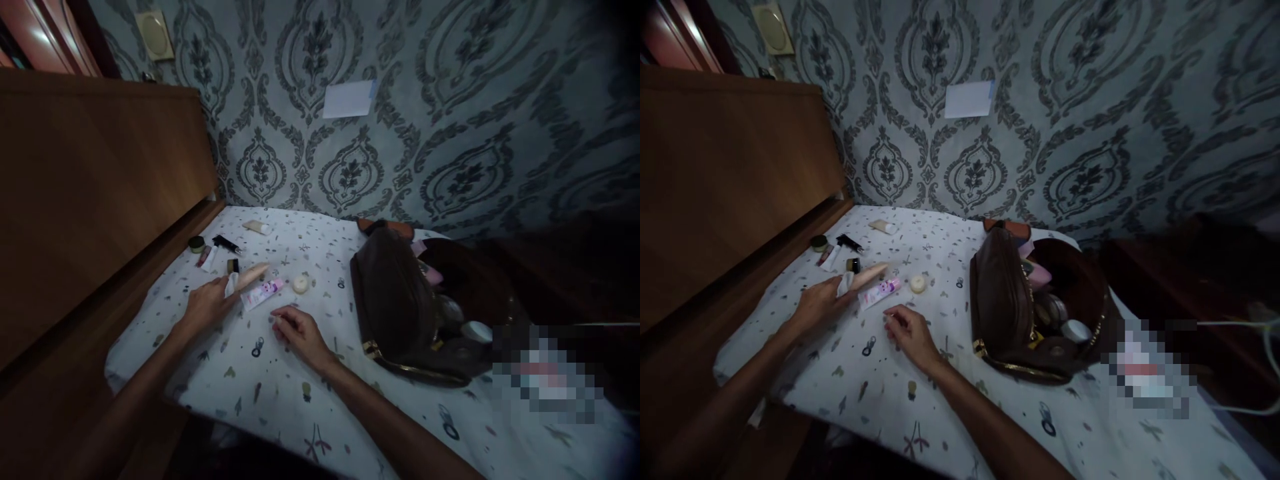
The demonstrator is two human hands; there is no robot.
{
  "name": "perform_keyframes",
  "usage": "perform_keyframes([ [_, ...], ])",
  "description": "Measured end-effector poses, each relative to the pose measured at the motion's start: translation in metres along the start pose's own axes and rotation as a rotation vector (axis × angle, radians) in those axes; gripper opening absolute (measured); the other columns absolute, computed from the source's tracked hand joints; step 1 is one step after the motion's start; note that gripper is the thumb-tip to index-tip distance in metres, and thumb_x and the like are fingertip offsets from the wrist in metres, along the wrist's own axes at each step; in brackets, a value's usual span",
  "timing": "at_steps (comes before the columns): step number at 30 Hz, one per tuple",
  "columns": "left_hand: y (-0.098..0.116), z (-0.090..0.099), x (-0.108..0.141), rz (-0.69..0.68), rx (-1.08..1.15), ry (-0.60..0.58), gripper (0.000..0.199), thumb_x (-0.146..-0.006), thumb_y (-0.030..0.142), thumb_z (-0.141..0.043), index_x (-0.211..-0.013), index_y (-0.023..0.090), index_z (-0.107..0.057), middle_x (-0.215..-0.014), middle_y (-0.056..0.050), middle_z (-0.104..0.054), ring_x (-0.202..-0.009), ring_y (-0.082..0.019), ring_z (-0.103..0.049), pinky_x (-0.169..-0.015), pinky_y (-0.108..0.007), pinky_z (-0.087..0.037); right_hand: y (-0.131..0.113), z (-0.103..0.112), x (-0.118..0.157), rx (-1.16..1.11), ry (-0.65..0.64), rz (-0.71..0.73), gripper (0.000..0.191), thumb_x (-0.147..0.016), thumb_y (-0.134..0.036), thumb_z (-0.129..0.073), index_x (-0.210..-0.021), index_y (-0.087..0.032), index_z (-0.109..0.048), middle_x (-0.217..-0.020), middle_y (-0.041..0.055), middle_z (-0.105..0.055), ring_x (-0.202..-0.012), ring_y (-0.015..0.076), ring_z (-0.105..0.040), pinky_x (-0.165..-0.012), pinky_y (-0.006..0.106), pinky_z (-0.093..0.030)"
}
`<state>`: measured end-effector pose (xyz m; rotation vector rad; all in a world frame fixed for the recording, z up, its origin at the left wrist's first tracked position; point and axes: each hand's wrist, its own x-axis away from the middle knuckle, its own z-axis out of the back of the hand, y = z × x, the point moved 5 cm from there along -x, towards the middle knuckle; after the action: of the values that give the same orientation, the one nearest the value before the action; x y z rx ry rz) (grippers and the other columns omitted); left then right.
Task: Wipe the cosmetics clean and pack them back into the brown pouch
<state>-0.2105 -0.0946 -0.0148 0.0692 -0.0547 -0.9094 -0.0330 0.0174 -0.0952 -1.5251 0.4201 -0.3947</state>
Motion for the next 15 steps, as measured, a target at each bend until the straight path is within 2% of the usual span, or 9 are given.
perform_keyframes([
  [2,0.006,0.000,0.009,0.006,0.135,0.039,0.039,-0.096,0.049,-0.041,-0.107,0.017,-0.062,-0.100,-0.012,-0.073,-0.094,-0.030,-0.069,-0.074,-0.034,-0.048,-0.004,-0.001,0.000,-0.032,0.008,0.056,0.041,-0.089,-0.049,-0.059,-0.116,-0.019,-0.063,-0.082,0.0020,-0.064,-0.067,0.0139,-0.063,-0.053,0.024,-0.050],
  [5,0.025,-0.005,0.025,-0.058,0.293,0.118,0.040,-0.095,0.052,-0.041,-0.101,0.018,-0.062,-0.093,-0.009,-0.073,-0.087,-0.027,-0.070,-0.073,-0.033,-0.049,-0.007,-0.002,-0.001,-0.095,0.022,0.139,0.048,-0.091,-0.050,-0.058,-0.131,-0.023,-0.056,-0.099,0.0052,-0.065,-0.084,0.0168,-0.068,-0.065,0.028,-0.056],
  [8,0.044,-0.013,0.034,-0.140,0.280,0.177,0.037,-0.096,0.046,-0.043,-0.110,0.017,-0.061,-0.097,-0.011,-0.073,-0.090,-0.028,-0.069,-0.075,-0.035,-0.050,-0.005,0.000,-0.002,-0.127,0.058,0.152,0.052,-0.091,-0.051,-0.058,-0.134,-0.023,-0.053,-0.105,0.0071,-0.063,-0.090,0.0193,-0.068,-0.066,0.030,-0.057],
  [12,0.049,-0.023,0.034,-0.242,0.242,0.220,0.040,-0.097,0.040,-0.044,-0.126,0.015,-0.057,-0.113,-0.015,-0.070,-0.105,-0.032,-0.067,-0.080,-0.040,-0.052,-0.002,0.013,-0.002,-0.092,0.213,0.153,0.045,-0.091,-0.052,-0.057,-0.121,-0.020,-0.058,-0.097,0.0070,-0.066,-0.076,0.0173,-0.066,-0.062,0.029,-0.054],
  [15,0.040,-0.029,0.034,-0.301,0.254,0.198,0.035,-0.096,0.043,-0.049,-0.116,0.017,-0.063,-0.111,-0.015,-0.071,-0.103,-0.032,-0.067,-0.083,-0.040,-0.052,-0.001,0.022,-0.001,-0.072,0.337,0.143,0.039,-0.089,-0.055,-0.057,-0.105,-0.019,-0.059,-0.079,0.0027,-0.065,-0.062,0.0148,-0.059,-0.057,0.027,-0.050],
])
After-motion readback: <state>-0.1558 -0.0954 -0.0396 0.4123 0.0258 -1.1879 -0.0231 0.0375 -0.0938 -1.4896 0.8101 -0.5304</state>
